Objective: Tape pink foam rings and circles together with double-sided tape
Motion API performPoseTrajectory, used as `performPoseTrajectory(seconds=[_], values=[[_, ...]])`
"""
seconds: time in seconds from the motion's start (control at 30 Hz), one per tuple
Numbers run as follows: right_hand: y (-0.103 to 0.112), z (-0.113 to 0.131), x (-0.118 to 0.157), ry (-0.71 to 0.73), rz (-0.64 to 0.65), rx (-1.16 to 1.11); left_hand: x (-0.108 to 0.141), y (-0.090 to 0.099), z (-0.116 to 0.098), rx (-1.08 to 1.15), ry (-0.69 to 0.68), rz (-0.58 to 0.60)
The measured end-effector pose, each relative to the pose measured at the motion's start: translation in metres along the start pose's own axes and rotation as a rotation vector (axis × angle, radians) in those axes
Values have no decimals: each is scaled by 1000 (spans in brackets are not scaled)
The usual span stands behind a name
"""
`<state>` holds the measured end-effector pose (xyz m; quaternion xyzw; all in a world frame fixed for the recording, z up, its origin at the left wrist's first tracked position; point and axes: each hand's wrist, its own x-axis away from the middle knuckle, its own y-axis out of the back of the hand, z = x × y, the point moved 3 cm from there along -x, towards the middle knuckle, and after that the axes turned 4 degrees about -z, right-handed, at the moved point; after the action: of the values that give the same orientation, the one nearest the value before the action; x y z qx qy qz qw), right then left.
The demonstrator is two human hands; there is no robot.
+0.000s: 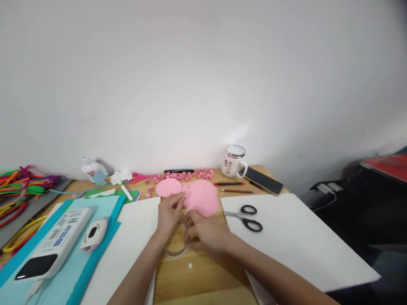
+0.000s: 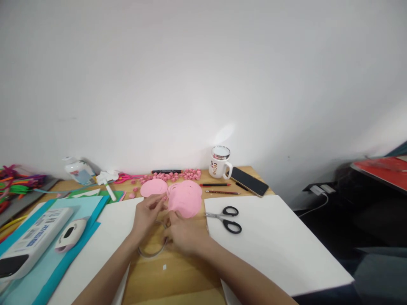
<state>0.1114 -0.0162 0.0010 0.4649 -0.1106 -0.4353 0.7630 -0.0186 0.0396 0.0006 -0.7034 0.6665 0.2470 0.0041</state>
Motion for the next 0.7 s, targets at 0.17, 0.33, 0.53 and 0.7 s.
performPoseTrajectory(seconds=[0.17,0.33,0.53,0.7], values=[[8,18,-2,-28,-4,83,1,-3,1,-108,-106,-19],[12,27,-3,15,-107,27,-1,-1,5,55,117,-78],[6,40,8,37,-335,-13,0,3,-1,150,340,-134],[5,51,31,93,-480,4,0,3,-4,245,373,-161]])
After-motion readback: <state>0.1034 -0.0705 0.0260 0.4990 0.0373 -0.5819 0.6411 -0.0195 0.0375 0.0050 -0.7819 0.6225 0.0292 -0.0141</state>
